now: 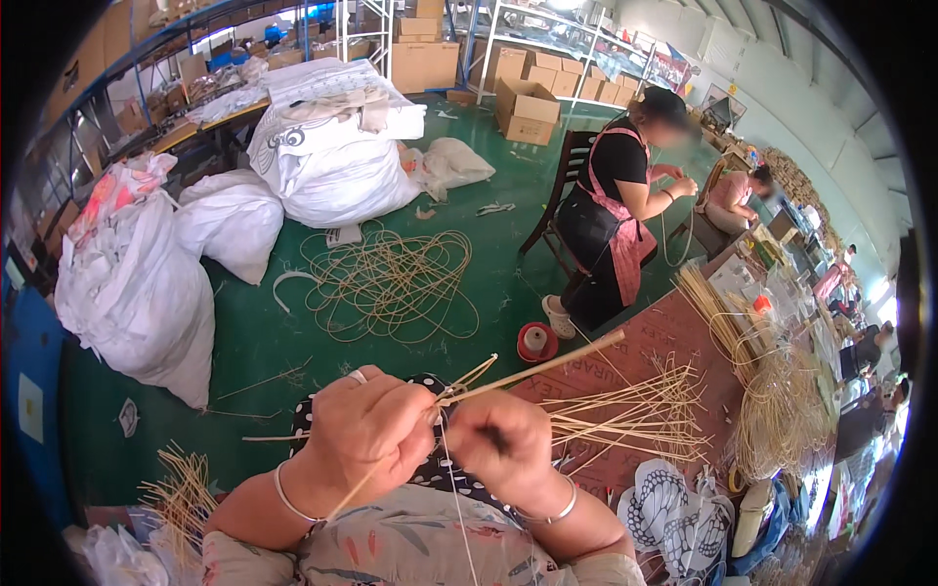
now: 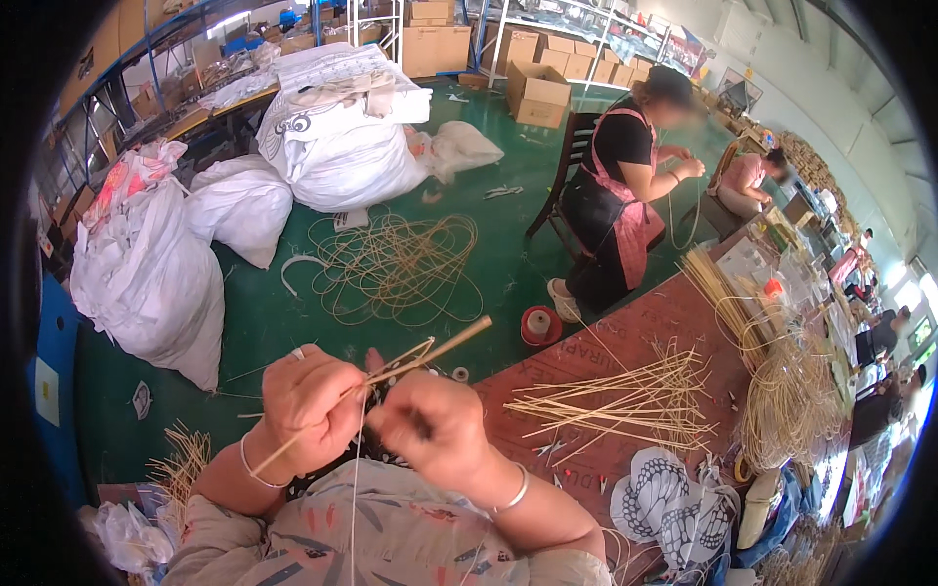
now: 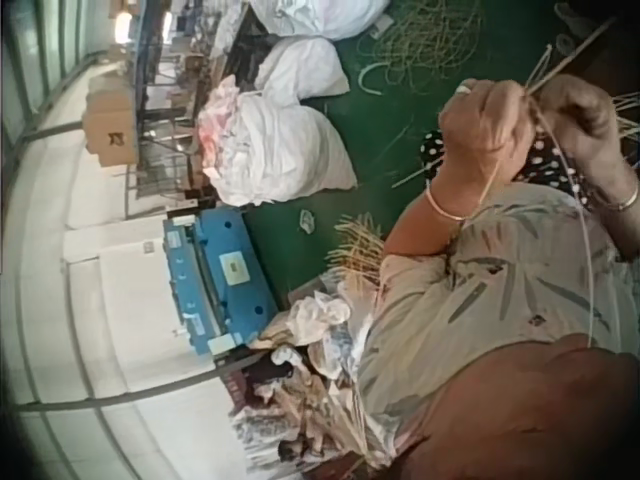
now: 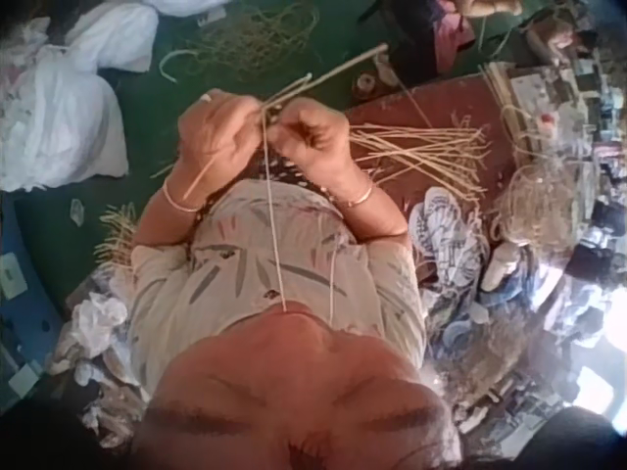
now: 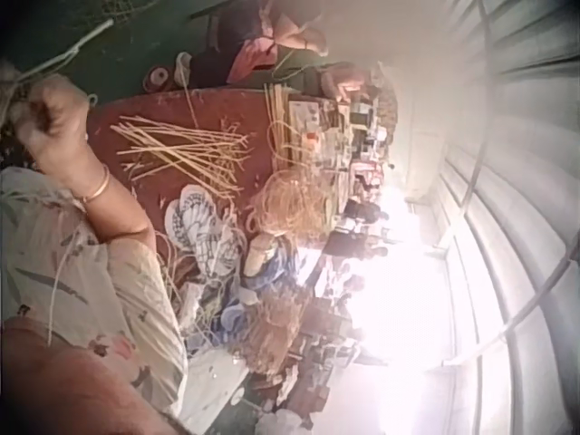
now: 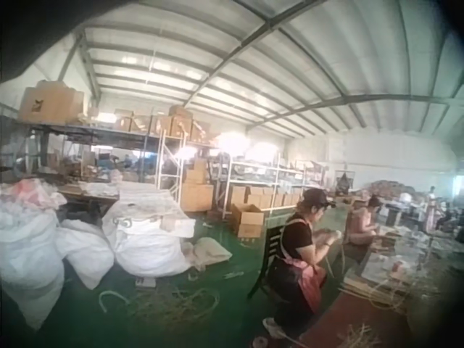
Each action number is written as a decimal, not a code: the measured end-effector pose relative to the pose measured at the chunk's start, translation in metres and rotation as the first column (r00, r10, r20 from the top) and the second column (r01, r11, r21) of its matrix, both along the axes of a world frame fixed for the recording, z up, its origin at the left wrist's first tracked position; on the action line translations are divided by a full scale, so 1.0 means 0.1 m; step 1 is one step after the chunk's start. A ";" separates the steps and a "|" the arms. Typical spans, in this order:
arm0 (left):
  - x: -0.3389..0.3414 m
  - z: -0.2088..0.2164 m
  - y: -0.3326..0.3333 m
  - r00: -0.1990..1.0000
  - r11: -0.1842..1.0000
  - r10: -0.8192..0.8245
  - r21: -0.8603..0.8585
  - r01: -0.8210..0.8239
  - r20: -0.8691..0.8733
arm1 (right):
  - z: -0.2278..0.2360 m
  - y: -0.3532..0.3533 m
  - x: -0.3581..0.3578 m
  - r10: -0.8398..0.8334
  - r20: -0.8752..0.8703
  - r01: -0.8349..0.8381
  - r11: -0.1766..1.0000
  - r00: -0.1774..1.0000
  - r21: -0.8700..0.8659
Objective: The person sits on the floor and weaves thin bamboo strips together using a thin cord. They repeatedly wrap the cord around the bamboo to secure the structure, occasionally picking up new strips from a pile on the floor.
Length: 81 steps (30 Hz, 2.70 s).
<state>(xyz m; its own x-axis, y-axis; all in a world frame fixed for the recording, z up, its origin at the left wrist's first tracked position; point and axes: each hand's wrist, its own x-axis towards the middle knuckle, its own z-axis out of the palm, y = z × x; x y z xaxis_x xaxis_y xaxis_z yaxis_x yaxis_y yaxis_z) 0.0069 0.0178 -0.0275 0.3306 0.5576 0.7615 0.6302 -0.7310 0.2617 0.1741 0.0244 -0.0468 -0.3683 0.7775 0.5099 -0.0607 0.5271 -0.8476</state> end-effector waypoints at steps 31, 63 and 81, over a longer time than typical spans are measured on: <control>-0.02 0.12 -0.07 0.985 0.982 -0.086 -0.156 0.110 0.153 | 0.00 0.03 -0.03 -0.139 0.087 0.086 0.892 0.987 0.443; -0.10 0.09 0.11 0.854 0.453 -0.160 -0.731 0.509 0.496 | 0.21 0.32 0.35 0.050 0.318 -0.049 0.999 0.947 -0.012; -0.73 -1.98 -0.38 0.991 0.445 -0.121 -0.896 0.011 -0.048 | -1.44 0.08 0.49 0.561 0.308 -0.153 0.629 0.768 -0.762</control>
<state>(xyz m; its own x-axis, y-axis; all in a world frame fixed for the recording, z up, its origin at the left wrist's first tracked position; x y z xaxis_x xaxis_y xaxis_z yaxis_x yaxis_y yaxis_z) -0.0660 -0.0200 -0.2259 0.4327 0.8837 -0.1785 0.6509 -0.1692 0.7401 0.2230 0.0322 -0.1910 -0.7191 0.5564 -0.4163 0.3995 -0.1591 -0.9028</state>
